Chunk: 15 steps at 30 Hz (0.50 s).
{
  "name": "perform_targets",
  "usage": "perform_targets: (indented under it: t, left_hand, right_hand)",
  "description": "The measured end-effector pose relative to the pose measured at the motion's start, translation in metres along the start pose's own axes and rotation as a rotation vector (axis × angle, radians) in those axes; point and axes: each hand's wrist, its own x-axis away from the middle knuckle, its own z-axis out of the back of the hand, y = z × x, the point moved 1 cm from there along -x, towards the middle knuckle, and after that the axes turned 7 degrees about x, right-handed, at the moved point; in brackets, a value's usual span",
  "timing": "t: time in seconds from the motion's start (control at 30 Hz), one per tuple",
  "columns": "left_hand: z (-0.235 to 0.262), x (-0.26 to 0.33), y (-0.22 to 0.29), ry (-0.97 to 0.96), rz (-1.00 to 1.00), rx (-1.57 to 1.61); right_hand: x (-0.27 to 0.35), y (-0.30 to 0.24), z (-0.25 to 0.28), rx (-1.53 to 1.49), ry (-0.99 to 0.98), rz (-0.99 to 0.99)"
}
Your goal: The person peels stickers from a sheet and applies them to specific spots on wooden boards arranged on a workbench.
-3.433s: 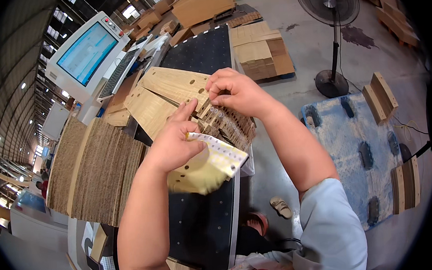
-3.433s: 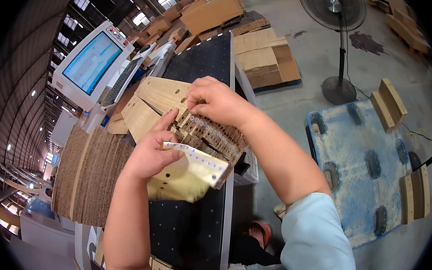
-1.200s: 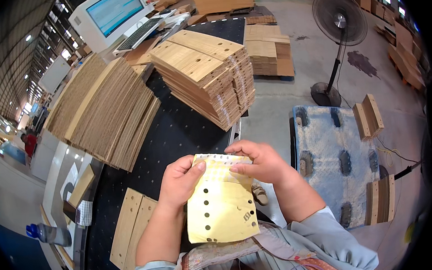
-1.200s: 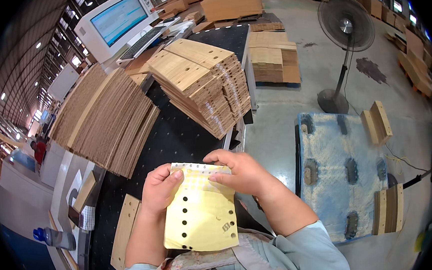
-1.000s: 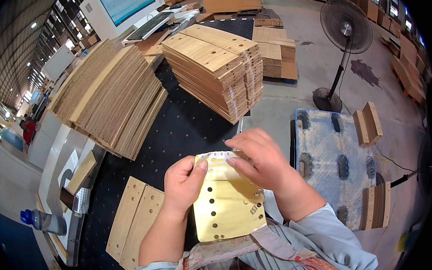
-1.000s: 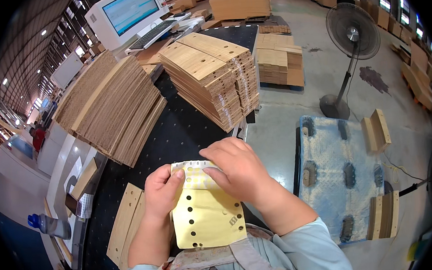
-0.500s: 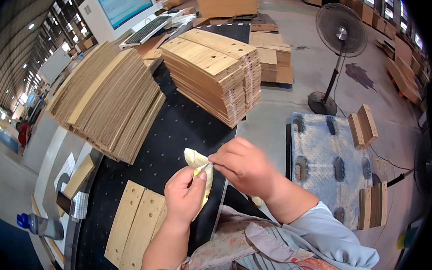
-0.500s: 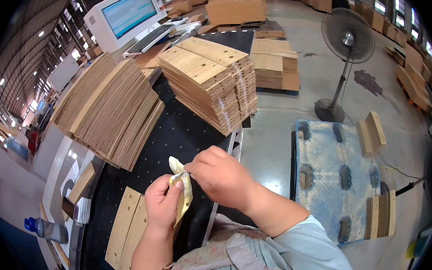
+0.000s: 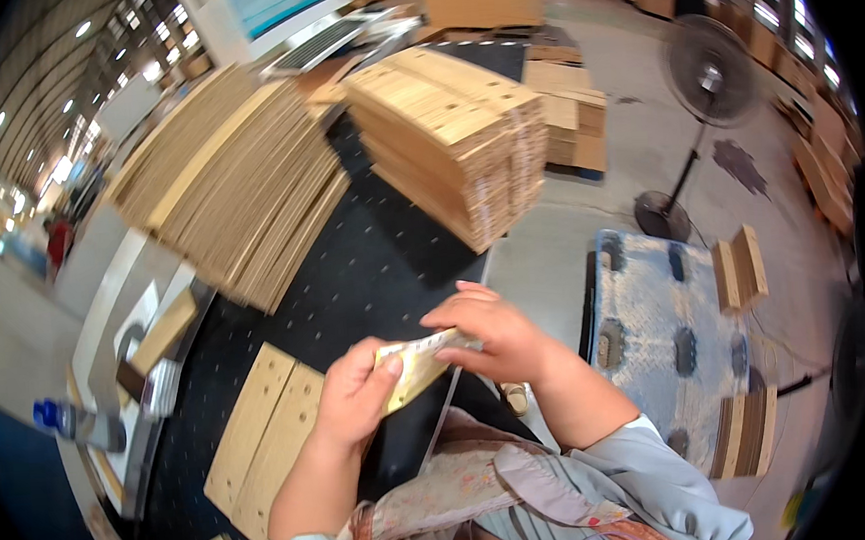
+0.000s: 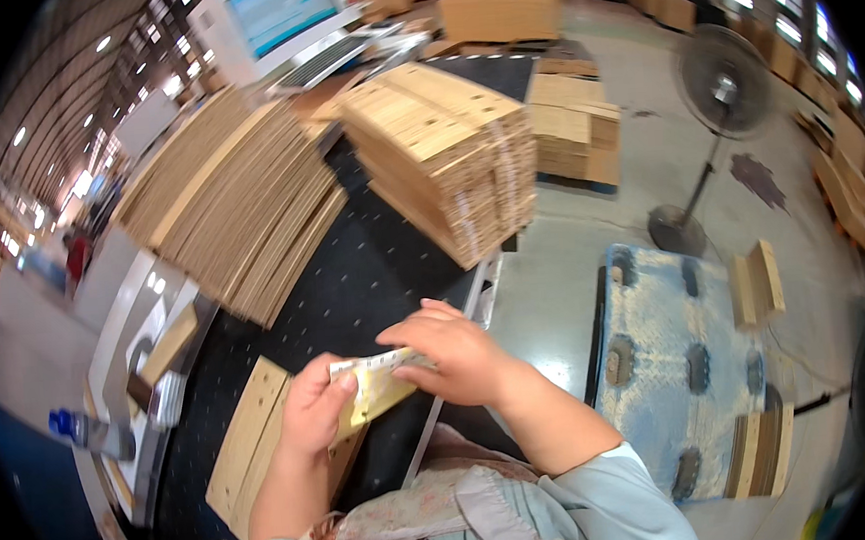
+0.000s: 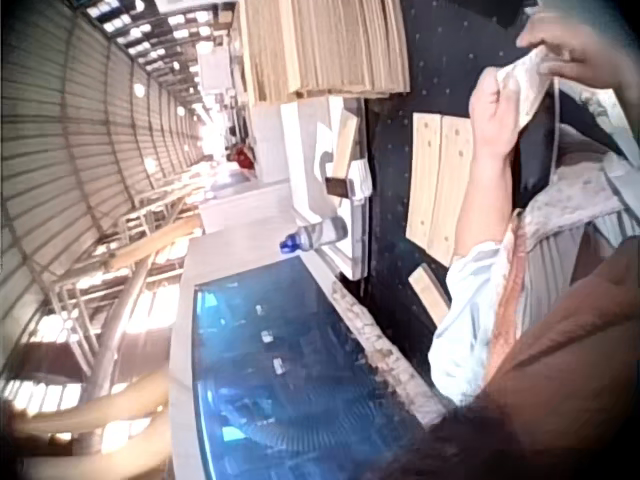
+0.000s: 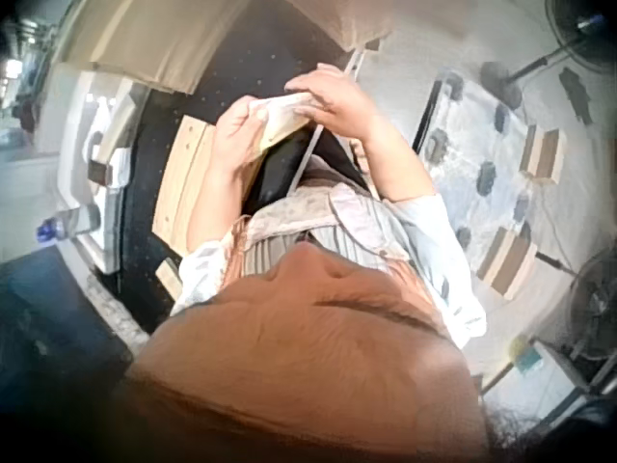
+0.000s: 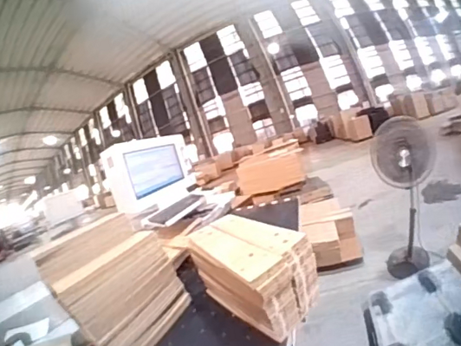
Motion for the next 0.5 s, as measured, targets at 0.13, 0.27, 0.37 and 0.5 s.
perform_targets:
  t: [0.13,0.27,0.37,0.5]
  left_hand:
    - [0.034,0.02,-0.002,0.209,0.006,0.243]
    - [0.06,0.042,-0.004,0.307,-0.074,0.394]
    - [0.077,0.061,0.0,0.38,-0.146,0.473]
    - [0.097,0.088,-0.005,0.444,-0.263,0.257]
  right_hand:
    - [-0.01,-0.004,-0.031,-0.274,-0.078,-0.204]
    - [-0.019,-0.006,-0.06,-0.553,-0.134,-0.356]
    - [-0.029,-0.011,-0.088,-0.689,-0.084,-0.308]
    - [-0.047,-0.026,-0.111,-0.841,-0.046,-0.383]
